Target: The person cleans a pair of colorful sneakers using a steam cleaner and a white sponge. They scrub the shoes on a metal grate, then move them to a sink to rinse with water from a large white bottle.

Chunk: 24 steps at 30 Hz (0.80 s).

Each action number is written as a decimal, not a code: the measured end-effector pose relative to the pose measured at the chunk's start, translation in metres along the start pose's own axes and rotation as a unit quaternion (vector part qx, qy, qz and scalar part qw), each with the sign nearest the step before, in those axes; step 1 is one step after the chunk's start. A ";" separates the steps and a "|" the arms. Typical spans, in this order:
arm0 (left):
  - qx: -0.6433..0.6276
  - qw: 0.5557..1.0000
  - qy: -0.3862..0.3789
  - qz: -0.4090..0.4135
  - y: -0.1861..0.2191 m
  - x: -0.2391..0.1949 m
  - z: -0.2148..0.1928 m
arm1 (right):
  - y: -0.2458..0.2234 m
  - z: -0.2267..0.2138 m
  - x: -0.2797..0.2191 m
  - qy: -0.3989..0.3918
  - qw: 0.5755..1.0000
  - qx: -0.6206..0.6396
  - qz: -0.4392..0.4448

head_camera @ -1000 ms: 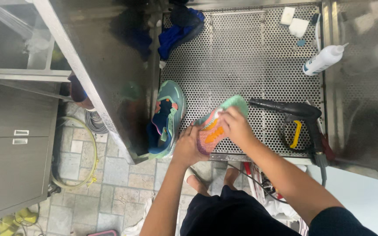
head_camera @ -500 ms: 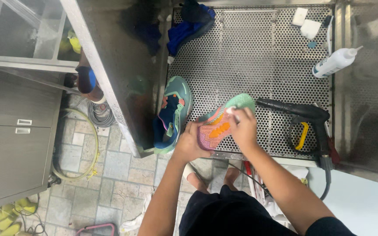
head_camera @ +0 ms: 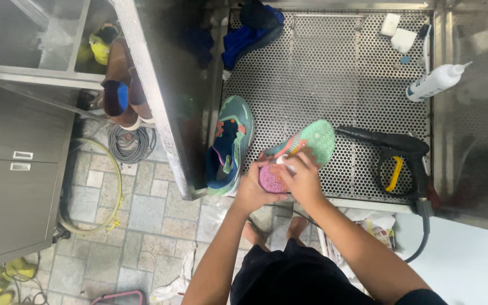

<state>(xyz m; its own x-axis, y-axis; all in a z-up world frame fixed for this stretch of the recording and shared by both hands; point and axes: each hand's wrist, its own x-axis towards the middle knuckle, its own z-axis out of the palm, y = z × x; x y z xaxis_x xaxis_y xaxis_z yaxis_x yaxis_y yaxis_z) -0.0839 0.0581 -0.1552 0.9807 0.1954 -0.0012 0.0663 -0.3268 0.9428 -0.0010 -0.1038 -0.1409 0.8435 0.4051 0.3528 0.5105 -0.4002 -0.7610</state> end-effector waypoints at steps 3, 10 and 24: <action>0.019 0.999 -0.001 0.037 -0.002 0.000 -0.006 | -0.012 0.005 -0.008 -0.050 0.992 0.055 0.098; 0.011 0.998 -0.048 0.027 -0.005 0.004 -0.009 | 0.001 -0.025 0.023 -0.082 0.996 0.008 -0.023; 0.007 0.987 0.066 0.146 0.004 -0.003 -0.016 | -0.008 -0.008 0.029 -0.087 0.993 0.078 -0.033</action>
<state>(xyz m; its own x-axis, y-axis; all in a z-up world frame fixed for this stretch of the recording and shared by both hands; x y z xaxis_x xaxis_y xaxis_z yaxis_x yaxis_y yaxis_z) -0.0894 0.0713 -0.1461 0.9258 0.2102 0.3141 -0.2117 -0.3999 0.8918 0.0211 -0.0953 -0.1203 0.7604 0.5678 0.3153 0.5203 -0.2421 -0.8189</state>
